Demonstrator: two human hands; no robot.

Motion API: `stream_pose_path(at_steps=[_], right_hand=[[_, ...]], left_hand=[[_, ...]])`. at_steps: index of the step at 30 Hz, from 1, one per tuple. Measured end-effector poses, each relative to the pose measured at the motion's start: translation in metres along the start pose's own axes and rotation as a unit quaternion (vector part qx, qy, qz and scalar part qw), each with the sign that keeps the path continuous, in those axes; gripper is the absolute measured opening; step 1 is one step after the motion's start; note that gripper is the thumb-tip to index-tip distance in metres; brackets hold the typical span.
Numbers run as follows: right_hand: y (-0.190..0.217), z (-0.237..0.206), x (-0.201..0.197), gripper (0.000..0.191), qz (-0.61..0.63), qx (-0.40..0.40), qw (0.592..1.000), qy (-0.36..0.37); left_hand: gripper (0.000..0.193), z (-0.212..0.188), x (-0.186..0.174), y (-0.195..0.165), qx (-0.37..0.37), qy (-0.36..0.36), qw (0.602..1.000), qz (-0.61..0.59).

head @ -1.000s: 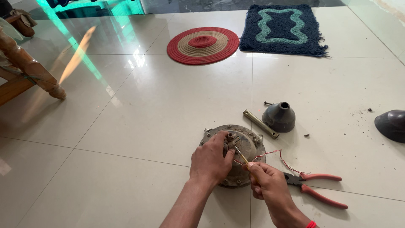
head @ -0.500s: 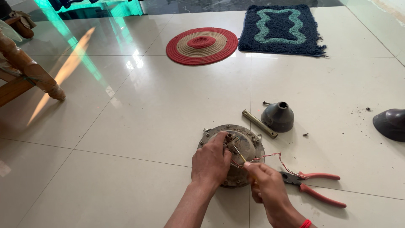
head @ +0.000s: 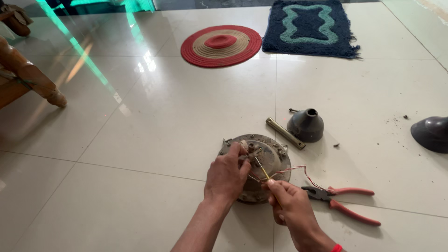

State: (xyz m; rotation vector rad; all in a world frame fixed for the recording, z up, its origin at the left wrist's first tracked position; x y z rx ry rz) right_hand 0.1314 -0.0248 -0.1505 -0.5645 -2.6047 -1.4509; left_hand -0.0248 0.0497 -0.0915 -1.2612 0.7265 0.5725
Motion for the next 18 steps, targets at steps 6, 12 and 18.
stream_pose_path(at_steps=[6,12,18], right_hand=[[0.006,-0.005,0.001,0.033,-0.089,-0.044,0.992,-0.072],[0.016,-0.009,0.001,0.027,-0.136,-0.075,0.985,-0.076],[0.022,0.0,-0.01,0.042,0.026,0.09,0.996,-0.003]], left_hand=[[0.014,0.001,0.001,-0.004,-0.006,-0.012,0.999,-0.037],[0.015,0.002,-0.002,-0.01,-0.001,-0.014,1.0,-0.017],[0.017,-0.006,-0.001,-0.012,-0.022,-0.01,1.0,0.019]])
Point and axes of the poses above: each hand's wrist, its own z-axis towards the middle knuckle, its own x-axis out of the palm, y = z × x, the point moved 2 cm from there along z, towards the middle knuckle, and after that the axes turned 2 degrees about x, right-handed, at the moved point
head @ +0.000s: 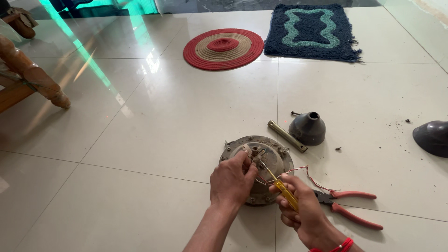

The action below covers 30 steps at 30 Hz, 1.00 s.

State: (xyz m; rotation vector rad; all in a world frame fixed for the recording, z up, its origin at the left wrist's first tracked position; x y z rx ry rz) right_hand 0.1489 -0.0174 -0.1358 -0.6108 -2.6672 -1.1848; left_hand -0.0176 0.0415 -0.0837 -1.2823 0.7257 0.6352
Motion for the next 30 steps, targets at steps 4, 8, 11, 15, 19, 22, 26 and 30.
stream_pose_path(at_steps=[4,8,11,15,19,22,26,30], right_hand=[[0.001,0.007,-0.007,0.048,0.016,0.071,0.996,0.055],[-0.007,0.012,-0.008,0.037,0.031,0.016,0.997,0.07],[-0.016,0.012,-0.002,0.02,0.023,-0.037,0.998,0.051],[-0.019,0.009,0.005,0.015,-0.017,-0.057,0.998,0.014],[-0.007,0.002,0.006,0.028,-0.029,-0.046,0.998,0.011],[-0.003,-0.001,0.003,0.041,-0.022,0.018,1.0,-0.009],[-0.006,0.002,0.003,0.036,-0.004,-0.018,1.0,0.025],[-0.015,0.008,0.003,0.03,0.013,-0.071,0.997,0.036]], left_hand=[[0.019,0.0,0.002,0.0,0.004,0.009,1.0,0.025],[0.019,0.002,0.005,0.0,0.012,0.003,0.999,0.036],[0.019,0.001,0.006,0.0,0.029,-0.009,0.999,0.033],[0.018,0.001,0.007,0.001,0.032,-0.003,0.999,0.04],[0.02,0.002,0.006,0.001,0.019,0.021,0.998,0.053],[0.021,-0.001,0.006,0.0,0.023,-0.002,0.999,0.042],[0.021,-0.003,0.007,-0.001,0.022,0.004,0.999,0.046],[0.021,0.002,0.005,-0.001,0.018,0.001,0.999,0.048]])
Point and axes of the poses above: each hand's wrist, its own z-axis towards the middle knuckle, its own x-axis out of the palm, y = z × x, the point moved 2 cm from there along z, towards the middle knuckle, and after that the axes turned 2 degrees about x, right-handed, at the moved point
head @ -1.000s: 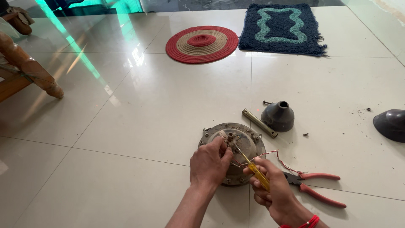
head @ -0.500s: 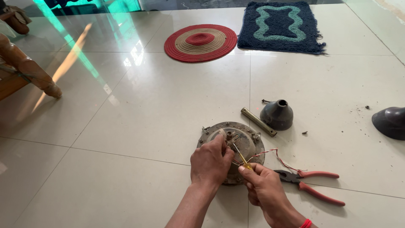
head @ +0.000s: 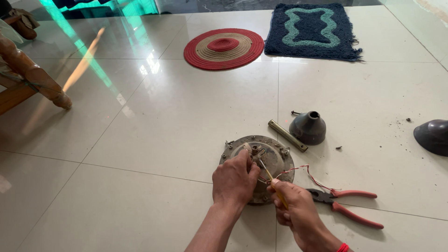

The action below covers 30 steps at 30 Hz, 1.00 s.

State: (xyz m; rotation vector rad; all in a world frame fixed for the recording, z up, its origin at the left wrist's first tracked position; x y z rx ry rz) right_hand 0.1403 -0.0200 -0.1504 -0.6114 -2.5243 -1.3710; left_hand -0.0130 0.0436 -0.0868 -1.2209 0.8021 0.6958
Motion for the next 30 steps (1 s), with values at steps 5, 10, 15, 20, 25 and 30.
stream_pose_path(at_steps=[5,10,15,20,25,30], right_hand=[[0.0,0.002,-0.002,0.025,-0.014,-0.028,0.999,-0.029],[0.007,-0.002,0.002,0.024,-0.048,-0.023,0.998,-0.038],[0.005,-0.005,0.006,0.051,-0.063,0.092,0.994,-0.022],[0.003,-0.002,0.004,0.041,-0.063,0.054,0.996,0.017],[0.003,-0.003,0.004,0.04,-0.119,-0.017,0.993,-0.021],[0.014,-0.017,0.012,0.028,-0.432,-0.284,0.838,-0.172]], left_hand=[[0.021,0.001,0.0,-0.002,-0.005,0.005,1.0,0.006],[0.02,-0.001,-0.002,-0.002,-0.015,0.026,0.999,0.013],[0.019,0.0,-0.003,-0.002,-0.017,0.024,1.0,0.013],[0.02,-0.002,-0.002,-0.002,-0.014,0.01,1.0,0.004],[0.02,-0.001,-0.003,-0.001,0.008,0.011,1.0,0.002],[0.018,-0.002,-0.001,-0.001,0.01,0.009,1.0,-0.002]])
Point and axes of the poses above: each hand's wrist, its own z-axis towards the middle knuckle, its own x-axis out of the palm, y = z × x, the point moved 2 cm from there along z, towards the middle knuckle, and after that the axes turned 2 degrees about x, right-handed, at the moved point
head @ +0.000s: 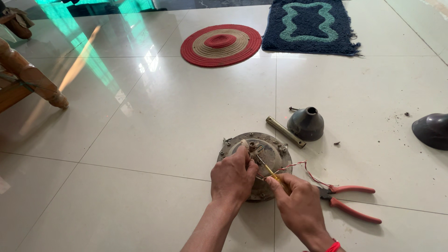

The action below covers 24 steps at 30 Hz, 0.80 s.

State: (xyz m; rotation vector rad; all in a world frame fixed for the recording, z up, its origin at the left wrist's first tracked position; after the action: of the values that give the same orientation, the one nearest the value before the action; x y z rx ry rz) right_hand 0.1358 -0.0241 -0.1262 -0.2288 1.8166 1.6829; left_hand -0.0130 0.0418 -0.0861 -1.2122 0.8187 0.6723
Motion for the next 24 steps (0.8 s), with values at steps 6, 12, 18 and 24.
stream_pose_path(at_steps=[6,12,18,24], right_hand=[[0.004,0.004,-0.004,0.027,0.056,0.015,0.997,-0.05],[-0.011,0.007,0.005,0.046,0.222,0.227,0.943,0.101],[-0.013,-0.001,0.01,0.032,0.248,0.217,0.938,0.107],[-0.01,0.003,0.009,0.022,0.28,0.19,0.939,0.064]], left_hand=[[0.019,-0.003,0.001,0.0,-0.017,0.004,1.0,-0.009],[0.02,-0.001,0.001,0.0,-0.026,0.002,1.0,-0.007],[0.019,0.0,0.002,-0.002,-0.03,0.006,0.999,-0.008],[0.018,-0.001,0.001,-0.002,-0.023,0.002,1.0,-0.012]])
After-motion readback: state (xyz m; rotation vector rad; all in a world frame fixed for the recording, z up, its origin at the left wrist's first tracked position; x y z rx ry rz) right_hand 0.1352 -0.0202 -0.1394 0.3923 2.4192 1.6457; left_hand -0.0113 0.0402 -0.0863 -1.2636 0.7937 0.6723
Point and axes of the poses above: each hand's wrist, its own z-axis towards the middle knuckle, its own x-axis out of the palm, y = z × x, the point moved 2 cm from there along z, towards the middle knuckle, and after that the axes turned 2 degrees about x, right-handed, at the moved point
